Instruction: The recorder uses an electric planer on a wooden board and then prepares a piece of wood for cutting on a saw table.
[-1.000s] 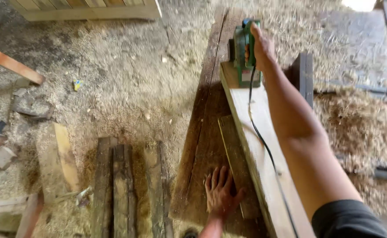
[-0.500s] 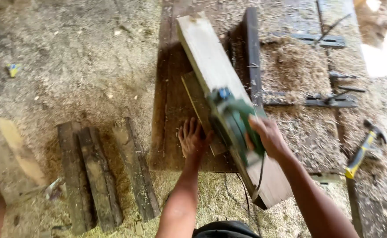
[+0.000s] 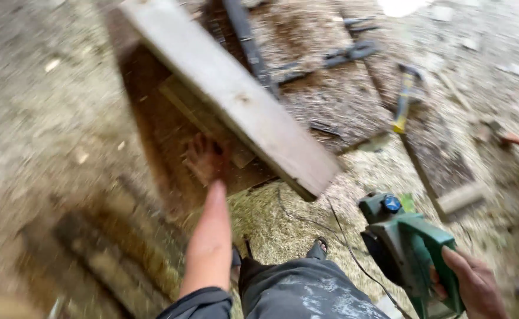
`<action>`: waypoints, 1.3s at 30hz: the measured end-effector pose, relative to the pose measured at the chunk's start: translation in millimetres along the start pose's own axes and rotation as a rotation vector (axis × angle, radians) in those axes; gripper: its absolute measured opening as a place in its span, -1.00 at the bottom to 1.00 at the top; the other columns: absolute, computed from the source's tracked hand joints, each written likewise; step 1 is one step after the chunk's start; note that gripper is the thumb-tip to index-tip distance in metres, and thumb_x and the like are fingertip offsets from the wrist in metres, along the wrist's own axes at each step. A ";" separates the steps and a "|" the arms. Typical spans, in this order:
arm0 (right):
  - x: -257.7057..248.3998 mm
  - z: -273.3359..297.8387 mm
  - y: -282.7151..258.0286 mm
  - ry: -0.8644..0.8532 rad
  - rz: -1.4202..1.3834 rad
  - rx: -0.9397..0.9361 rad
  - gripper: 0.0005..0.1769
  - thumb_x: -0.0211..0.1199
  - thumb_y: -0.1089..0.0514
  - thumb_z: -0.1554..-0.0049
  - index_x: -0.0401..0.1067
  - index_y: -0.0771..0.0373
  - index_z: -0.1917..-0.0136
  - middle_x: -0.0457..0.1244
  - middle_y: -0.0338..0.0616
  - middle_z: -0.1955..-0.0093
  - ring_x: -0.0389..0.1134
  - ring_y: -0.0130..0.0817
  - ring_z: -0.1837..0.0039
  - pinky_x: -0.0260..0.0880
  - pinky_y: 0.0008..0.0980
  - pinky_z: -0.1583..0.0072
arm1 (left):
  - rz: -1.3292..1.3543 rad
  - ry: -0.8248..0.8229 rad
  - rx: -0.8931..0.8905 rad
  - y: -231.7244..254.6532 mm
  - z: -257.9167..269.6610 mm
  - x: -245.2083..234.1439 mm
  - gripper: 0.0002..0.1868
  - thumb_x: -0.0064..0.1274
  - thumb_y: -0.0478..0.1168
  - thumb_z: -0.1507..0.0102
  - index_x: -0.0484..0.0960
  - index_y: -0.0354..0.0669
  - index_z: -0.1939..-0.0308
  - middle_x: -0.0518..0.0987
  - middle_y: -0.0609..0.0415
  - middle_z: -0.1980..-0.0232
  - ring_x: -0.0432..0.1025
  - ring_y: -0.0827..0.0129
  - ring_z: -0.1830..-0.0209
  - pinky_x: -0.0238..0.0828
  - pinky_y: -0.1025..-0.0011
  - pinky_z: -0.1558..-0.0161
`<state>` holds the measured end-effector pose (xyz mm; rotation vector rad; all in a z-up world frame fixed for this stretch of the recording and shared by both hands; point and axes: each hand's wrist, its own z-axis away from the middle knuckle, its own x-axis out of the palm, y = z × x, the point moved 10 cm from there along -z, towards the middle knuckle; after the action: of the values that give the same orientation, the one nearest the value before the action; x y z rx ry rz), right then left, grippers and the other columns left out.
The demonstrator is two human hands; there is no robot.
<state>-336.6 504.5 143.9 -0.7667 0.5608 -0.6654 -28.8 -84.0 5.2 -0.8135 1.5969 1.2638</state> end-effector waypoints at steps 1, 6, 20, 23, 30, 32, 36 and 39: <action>-18.6 22.7 9.3 0.158 -0.004 0.029 -0.53 0.10 -0.08 -0.26 0.45 0.45 0.06 0.27 0.09 0.39 0.22 -0.19 0.46 0.21 -0.16 0.43 | 0.017 -0.005 -0.030 0.5 4.1 -7.3 -0.15 -0.24 0.45 -0.30 0.35 0.09 -0.51 0.12 0.07 -0.67 -0.12 0.11 -0.69 -0.29 -0.11 -0.56; -48.7 123.6 63.6 0.591 -0.201 0.060 -0.47 0.21 -0.16 -0.36 0.43 0.44 0.03 0.26 0.03 0.28 0.22 -0.26 0.40 0.21 -0.21 0.39 | 0.061 0.021 0.050 -7.7 3.9 5.6 -0.16 -0.37 0.44 -0.42 0.24 0.05 -0.60 0.07 -0.01 -0.70 -0.15 0.02 -0.71 -0.32 -0.17 -0.58; -91.1 100.2 92.5 0.703 -0.307 -0.065 -0.71 0.46 0.11 -0.08 0.48 0.32 0.03 0.28 -0.19 0.31 0.24 -0.50 0.42 0.24 -0.48 0.39 | 0.020 -0.245 0.159 -28.1 4.2 34.7 0.16 -0.54 0.67 -0.22 -0.23 0.07 -0.68 -0.32 -0.04 -0.74 -0.48 0.02 -0.74 -0.67 -0.08 -0.59; -126.5 24.5 81.7 0.628 -0.246 -0.098 -0.71 0.46 0.13 -0.08 0.45 0.33 0.06 0.27 -0.19 0.32 0.23 -0.48 0.43 0.24 -0.46 0.39 | 0.020 -0.213 0.072 -39.7 34.5 30.9 0.14 -0.51 0.67 -0.19 -0.17 0.13 -0.67 -0.28 -0.09 -0.74 -0.46 -0.01 -0.74 -0.67 -0.09 -0.58; -236.0 -201.4 60.4 0.459 0.211 -0.427 -0.64 0.49 0.17 -0.07 0.50 0.34 -0.10 0.36 -0.18 0.20 0.35 -0.49 0.25 0.38 -0.46 0.20 | -0.409 0.034 -0.147 -52.1 209.5 11.9 0.04 -0.19 0.53 -0.28 0.16 0.01 -0.67 -0.01 -0.27 -0.69 -0.04 -0.27 -0.66 -0.07 -0.26 -0.56; -258.2 -272.0 76.7 0.386 0.035 -0.344 -0.76 0.38 0.24 -0.13 0.51 0.39 -0.06 0.32 -0.17 0.22 0.29 -0.44 0.21 0.30 -0.39 0.19 | -0.085 -0.113 -0.163 -61.5 250.8 51.9 -0.02 -0.02 0.39 -0.30 0.22 -0.34 -0.48 0.04 -0.57 -0.59 0.07 -0.45 -0.45 0.17 -0.20 -0.23; -302.2 -341.7 75.7 0.353 0.243 -0.407 -0.70 0.43 0.24 -0.11 0.50 0.42 -0.08 0.33 -0.18 0.19 0.31 -0.43 0.16 0.32 -0.38 0.15 | 0.132 -0.426 -0.735 -85.3 385.9 85.3 -0.15 -0.08 0.36 -0.33 0.36 -0.11 -0.52 0.48 -0.29 -0.41 0.39 -0.15 -0.38 0.35 0.03 -0.33; -327.7 -371.1 67.1 0.521 0.838 -0.651 -0.58 0.66 0.28 0.07 0.61 0.46 -0.03 0.38 0.02 0.18 0.33 -0.12 0.17 0.42 -0.12 -0.03 | 0.447 -0.485 -0.913 -71.9 448.1 99.6 -0.23 0.09 0.28 -0.21 0.57 -0.16 -0.33 0.67 -0.14 -0.28 0.60 0.00 -0.25 0.50 0.09 -0.28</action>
<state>-780.1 612.9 -58.9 -0.8560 1.5150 0.1413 112.8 334.4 -139.1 -0.5929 0.7788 2.3726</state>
